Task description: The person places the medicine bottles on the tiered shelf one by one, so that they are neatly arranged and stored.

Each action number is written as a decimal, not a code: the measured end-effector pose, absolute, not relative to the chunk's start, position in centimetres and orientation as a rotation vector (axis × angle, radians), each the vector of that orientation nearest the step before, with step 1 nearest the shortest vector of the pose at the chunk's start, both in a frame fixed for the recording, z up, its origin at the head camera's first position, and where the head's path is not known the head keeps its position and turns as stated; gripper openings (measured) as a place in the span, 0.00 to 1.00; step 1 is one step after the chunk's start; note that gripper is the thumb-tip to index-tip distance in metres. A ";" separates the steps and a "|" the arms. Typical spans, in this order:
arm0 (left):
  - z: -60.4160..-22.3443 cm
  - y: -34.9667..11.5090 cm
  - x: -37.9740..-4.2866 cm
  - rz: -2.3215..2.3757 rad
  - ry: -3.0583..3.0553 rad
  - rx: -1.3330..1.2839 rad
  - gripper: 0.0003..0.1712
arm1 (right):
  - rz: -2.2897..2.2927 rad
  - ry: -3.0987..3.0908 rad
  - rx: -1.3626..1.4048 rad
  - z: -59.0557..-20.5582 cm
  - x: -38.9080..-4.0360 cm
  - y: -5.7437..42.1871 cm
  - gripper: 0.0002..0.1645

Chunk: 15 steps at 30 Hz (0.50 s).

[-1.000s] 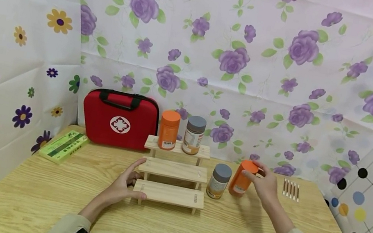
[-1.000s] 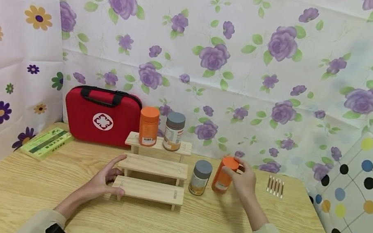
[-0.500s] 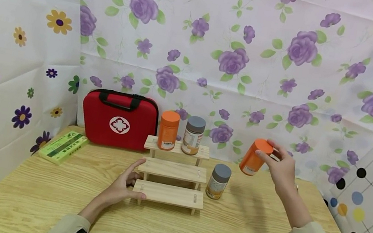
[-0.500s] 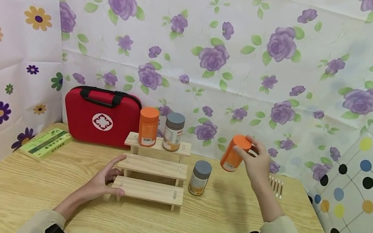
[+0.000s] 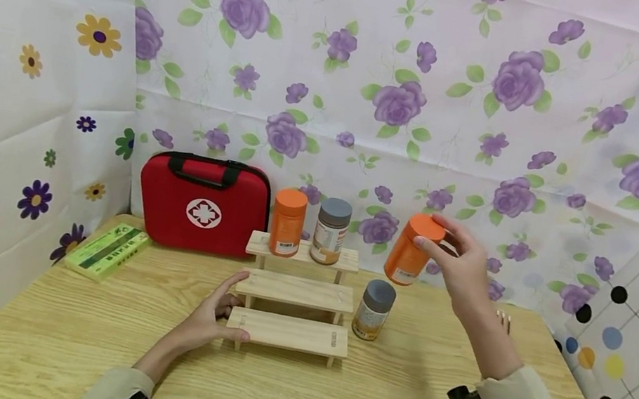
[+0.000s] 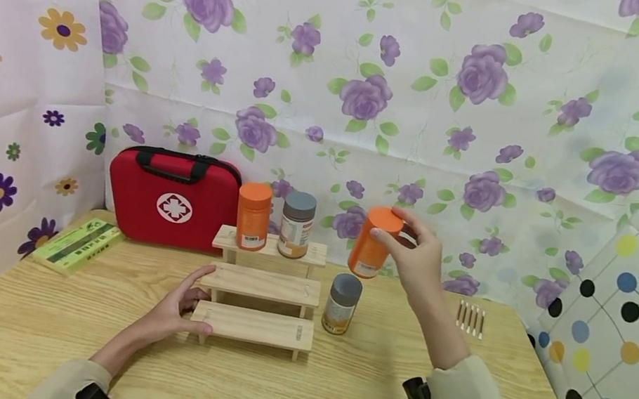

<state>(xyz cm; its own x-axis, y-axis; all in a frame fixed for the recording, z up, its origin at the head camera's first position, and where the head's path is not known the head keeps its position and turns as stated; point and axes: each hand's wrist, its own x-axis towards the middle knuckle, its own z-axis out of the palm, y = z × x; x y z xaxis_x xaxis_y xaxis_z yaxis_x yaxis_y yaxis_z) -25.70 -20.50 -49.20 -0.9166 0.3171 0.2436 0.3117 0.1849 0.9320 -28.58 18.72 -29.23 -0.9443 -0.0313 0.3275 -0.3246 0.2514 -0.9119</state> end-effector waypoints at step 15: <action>-49.1 -20.5 -25.5 1.920 2.391 0.672 0.61 | 1.913 -2.267 0.624 -30.2 -28.1 9.3 0.31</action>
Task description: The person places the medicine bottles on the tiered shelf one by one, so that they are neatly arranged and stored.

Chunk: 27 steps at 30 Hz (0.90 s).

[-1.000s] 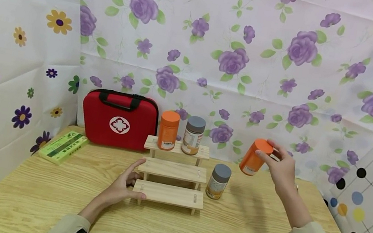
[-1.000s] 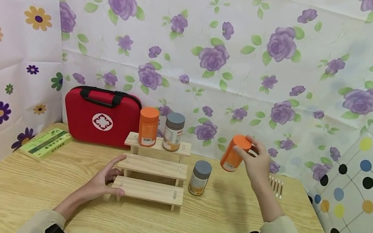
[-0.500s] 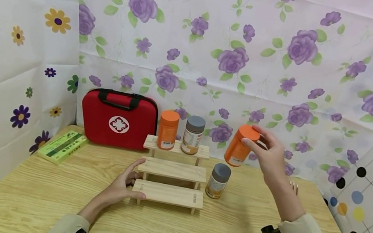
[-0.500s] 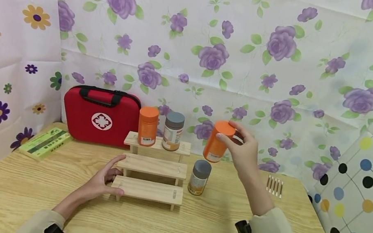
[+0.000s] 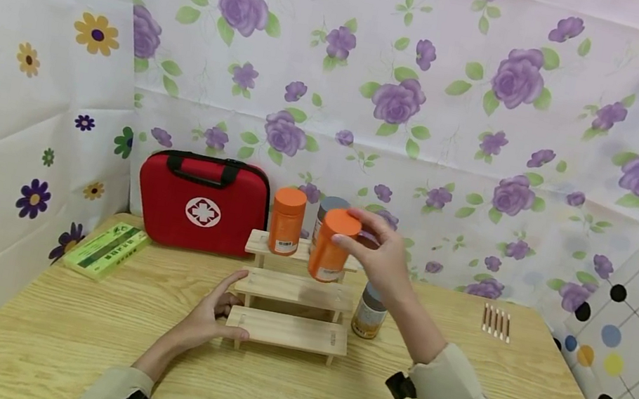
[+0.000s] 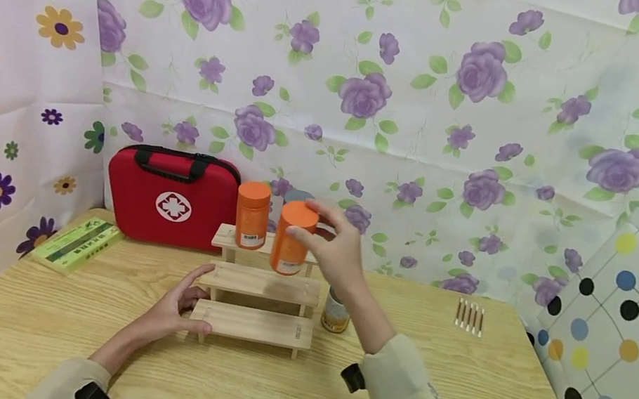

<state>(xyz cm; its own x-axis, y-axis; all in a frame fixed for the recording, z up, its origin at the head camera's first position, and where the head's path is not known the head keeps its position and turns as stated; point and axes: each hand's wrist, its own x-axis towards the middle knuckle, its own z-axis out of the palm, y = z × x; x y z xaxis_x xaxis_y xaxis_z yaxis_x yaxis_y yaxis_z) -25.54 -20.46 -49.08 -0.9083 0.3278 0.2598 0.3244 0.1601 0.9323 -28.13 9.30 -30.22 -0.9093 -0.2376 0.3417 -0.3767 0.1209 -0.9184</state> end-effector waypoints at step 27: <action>-49.1 -20.5 -25.7 1.895 2.416 0.615 0.60 | 1.930 -2.215 0.567 -36.7 -29.6 1.0 0.31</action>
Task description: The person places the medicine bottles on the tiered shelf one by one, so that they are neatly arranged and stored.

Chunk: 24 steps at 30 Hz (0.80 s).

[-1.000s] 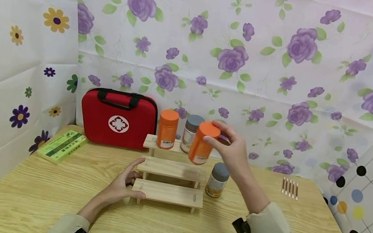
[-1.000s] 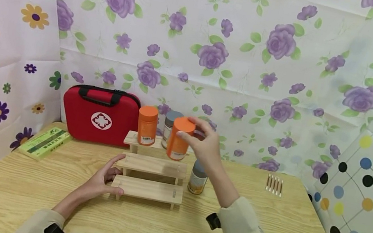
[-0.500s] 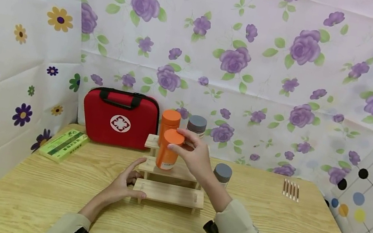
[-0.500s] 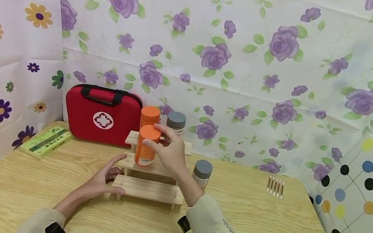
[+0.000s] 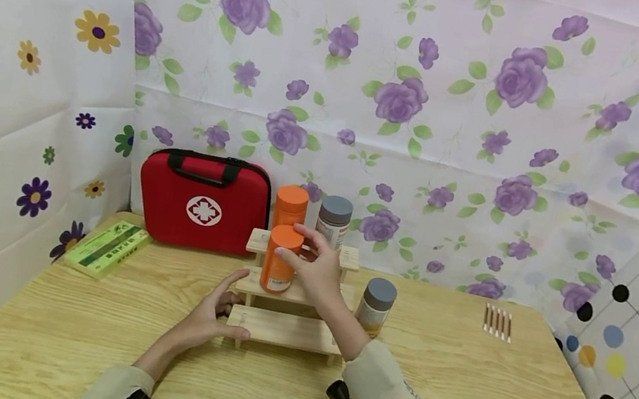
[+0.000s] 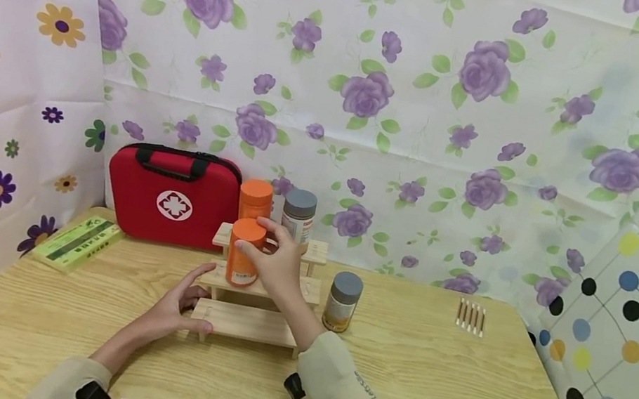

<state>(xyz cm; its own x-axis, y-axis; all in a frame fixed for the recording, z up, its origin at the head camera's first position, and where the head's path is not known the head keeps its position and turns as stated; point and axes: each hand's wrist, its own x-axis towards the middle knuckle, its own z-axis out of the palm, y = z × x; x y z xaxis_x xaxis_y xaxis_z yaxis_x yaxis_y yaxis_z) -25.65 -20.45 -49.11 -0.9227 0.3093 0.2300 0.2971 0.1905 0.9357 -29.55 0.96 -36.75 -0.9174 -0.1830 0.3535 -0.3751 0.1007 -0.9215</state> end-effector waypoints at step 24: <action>-49.0 -20.4 -25.6 1.895 2.407 0.651 0.60 | 1.901 -2.274 0.606 -36.3 -29.1 3.0 0.32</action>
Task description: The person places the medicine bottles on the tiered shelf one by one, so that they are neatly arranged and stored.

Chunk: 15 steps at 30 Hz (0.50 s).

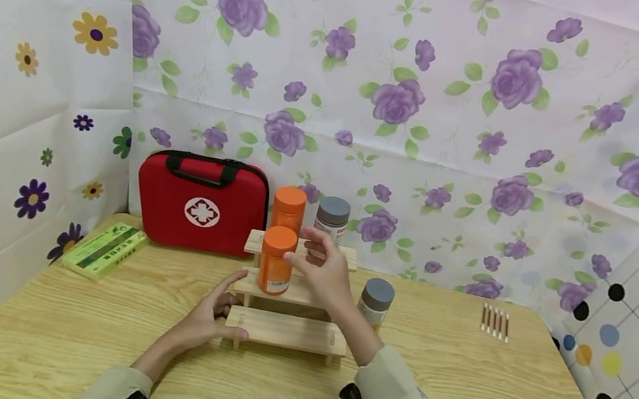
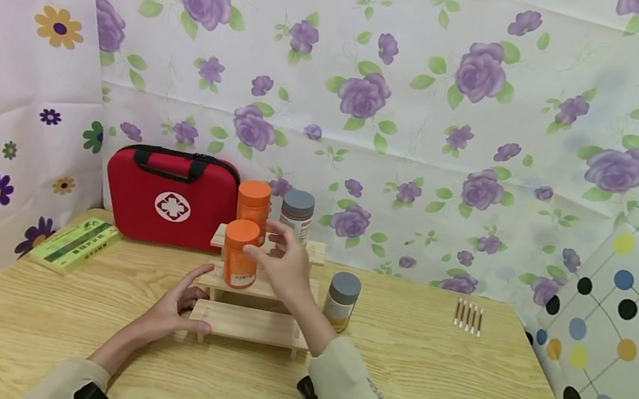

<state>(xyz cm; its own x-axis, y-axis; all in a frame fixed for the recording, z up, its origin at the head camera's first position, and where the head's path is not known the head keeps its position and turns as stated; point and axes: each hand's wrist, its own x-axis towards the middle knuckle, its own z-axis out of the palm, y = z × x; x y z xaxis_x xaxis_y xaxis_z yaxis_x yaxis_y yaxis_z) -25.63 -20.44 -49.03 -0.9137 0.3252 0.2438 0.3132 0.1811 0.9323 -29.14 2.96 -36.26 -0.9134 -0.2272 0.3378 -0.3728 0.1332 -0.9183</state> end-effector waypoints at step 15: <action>-49.1 -20.6 -25.7 1.909 2.402 0.672 0.60 | 1.714 -2.361 0.497 -37.4 -30.1 11.0 0.32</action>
